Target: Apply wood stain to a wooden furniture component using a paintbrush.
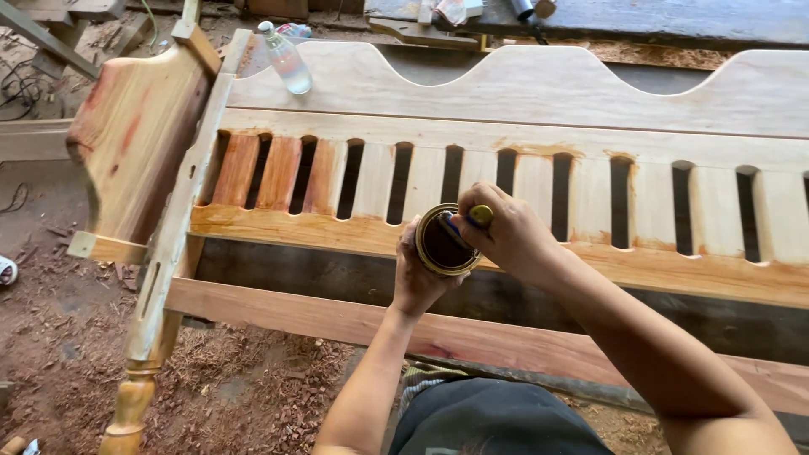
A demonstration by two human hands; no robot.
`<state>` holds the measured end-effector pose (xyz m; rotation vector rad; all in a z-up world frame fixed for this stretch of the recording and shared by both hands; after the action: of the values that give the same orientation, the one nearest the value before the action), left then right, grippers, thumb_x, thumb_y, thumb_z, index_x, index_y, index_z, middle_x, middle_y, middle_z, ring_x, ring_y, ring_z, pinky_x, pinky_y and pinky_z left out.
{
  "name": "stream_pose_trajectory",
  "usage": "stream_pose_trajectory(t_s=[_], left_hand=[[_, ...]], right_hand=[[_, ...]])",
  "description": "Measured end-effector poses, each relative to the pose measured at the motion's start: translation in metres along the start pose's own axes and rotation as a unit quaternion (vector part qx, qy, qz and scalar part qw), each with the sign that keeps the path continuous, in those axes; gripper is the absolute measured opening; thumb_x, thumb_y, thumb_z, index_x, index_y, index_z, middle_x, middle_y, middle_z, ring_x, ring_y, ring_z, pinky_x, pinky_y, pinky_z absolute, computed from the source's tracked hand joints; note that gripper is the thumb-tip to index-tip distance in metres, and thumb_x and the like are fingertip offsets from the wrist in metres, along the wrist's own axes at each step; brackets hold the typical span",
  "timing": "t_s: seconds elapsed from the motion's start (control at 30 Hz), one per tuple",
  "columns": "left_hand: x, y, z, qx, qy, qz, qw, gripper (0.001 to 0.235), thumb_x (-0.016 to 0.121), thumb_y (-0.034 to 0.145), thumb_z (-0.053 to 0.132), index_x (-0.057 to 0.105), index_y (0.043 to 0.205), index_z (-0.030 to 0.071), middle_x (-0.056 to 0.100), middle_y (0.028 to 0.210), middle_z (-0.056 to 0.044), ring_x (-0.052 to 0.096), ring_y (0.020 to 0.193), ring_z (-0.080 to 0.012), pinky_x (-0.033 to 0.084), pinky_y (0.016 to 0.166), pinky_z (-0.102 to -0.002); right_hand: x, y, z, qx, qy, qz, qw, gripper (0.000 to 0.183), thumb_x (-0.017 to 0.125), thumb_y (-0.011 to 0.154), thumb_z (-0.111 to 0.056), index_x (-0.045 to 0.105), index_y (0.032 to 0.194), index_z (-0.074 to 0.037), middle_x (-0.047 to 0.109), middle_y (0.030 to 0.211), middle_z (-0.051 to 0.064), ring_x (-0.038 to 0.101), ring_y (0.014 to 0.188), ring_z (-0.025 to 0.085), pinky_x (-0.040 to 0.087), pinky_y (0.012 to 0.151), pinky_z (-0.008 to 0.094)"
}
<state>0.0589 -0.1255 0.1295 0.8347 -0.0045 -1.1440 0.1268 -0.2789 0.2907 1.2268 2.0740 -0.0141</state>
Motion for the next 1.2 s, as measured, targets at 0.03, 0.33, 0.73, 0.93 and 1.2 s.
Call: stream_pose_trajectory(t_s=[0.03, 0.33, 0.73, 0.93, 1.2], left_hand=[[0.004, -0.001, 0.003, -0.008, 0.007, 0.000, 1.000, 0.121, 0.102, 0.060, 0.032, 0.028, 0.151, 0.005, 0.050, 0.141, -0.018, 0.055, 0.130, -0.0353, 0.047, 0.113, -0.045], [0.043, -0.001, 0.041, 0.034, 0.023, -0.026, 0.999, 0.119, 0.101, 0.060, 0.033, 0.029, 0.150, 0.003, 0.048, 0.141, -0.021, 0.051, 0.134, -0.0399, 0.043, 0.116, -0.049], [0.113, -0.007, 0.073, 0.063, 0.044, -0.094, 0.993, 0.115, 0.099, 0.061, 0.033, 0.032, 0.150, 0.005, 0.051, 0.144, -0.021, 0.048, 0.138, -0.0428, 0.041, 0.118, -0.051], [0.142, -0.011, 0.075, 0.071, 0.039, -0.076, 0.994, 0.118, 0.100, 0.059, 0.037, 0.030, 0.149, 0.004, 0.049, 0.139, -0.022, 0.050, 0.133, -0.0425, 0.042, 0.115, -0.049], [0.169, -0.020, 0.047, -0.047, -0.129, -0.126, 0.982, 0.114, 0.095, 0.069, 0.026, 0.020, 0.152, 0.004, 0.047, 0.143, -0.018, 0.049, 0.135, -0.0350, 0.037, 0.117, -0.046]], right_hand=[[-0.007, -0.003, 0.000, 0.001, -0.017, -0.007, 1.000, 0.022, 0.073, 0.095, -0.020, 0.058, 0.105, -0.007, 0.064, 0.098, 0.014, 0.066, 0.082, 0.035, 0.054, 0.068, 0.043], [-0.053, -0.033, 0.009, 0.016, -0.043, -0.056, 0.997, 0.022, 0.069, 0.097, -0.025, 0.058, 0.104, -0.007, 0.066, 0.095, 0.013, 0.071, 0.079, 0.033, 0.056, 0.066, 0.041], [-0.102, -0.076, 0.038, 0.035, -0.105, -0.169, 0.979, 0.023, 0.067, 0.095, -0.029, 0.059, 0.105, -0.009, 0.068, 0.099, 0.013, 0.069, 0.081, 0.038, 0.055, 0.066, 0.047], [-0.132, -0.097, 0.059, 0.046, -0.104, -0.170, 0.979, 0.024, 0.069, 0.094, -0.029, 0.060, 0.102, -0.009, 0.068, 0.096, 0.013, 0.068, 0.080, 0.038, 0.054, 0.067, 0.047], [-0.230, -0.167, 0.179, 0.182, 0.063, 0.093, 0.977, 0.012, 0.071, 0.094, -0.012, 0.064, 0.102, -0.009, 0.072, 0.087, 0.010, 0.072, 0.074, 0.019, 0.060, 0.059, 0.031]])
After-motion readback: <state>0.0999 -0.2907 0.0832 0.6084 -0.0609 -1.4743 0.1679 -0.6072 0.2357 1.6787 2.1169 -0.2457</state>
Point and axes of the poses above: each hand's wrist, its own y-axis towards the middle knuckle, its own x-axis out of the palm, z = x × y, the point moved 6 cm from there along y, towards the middle knuckle
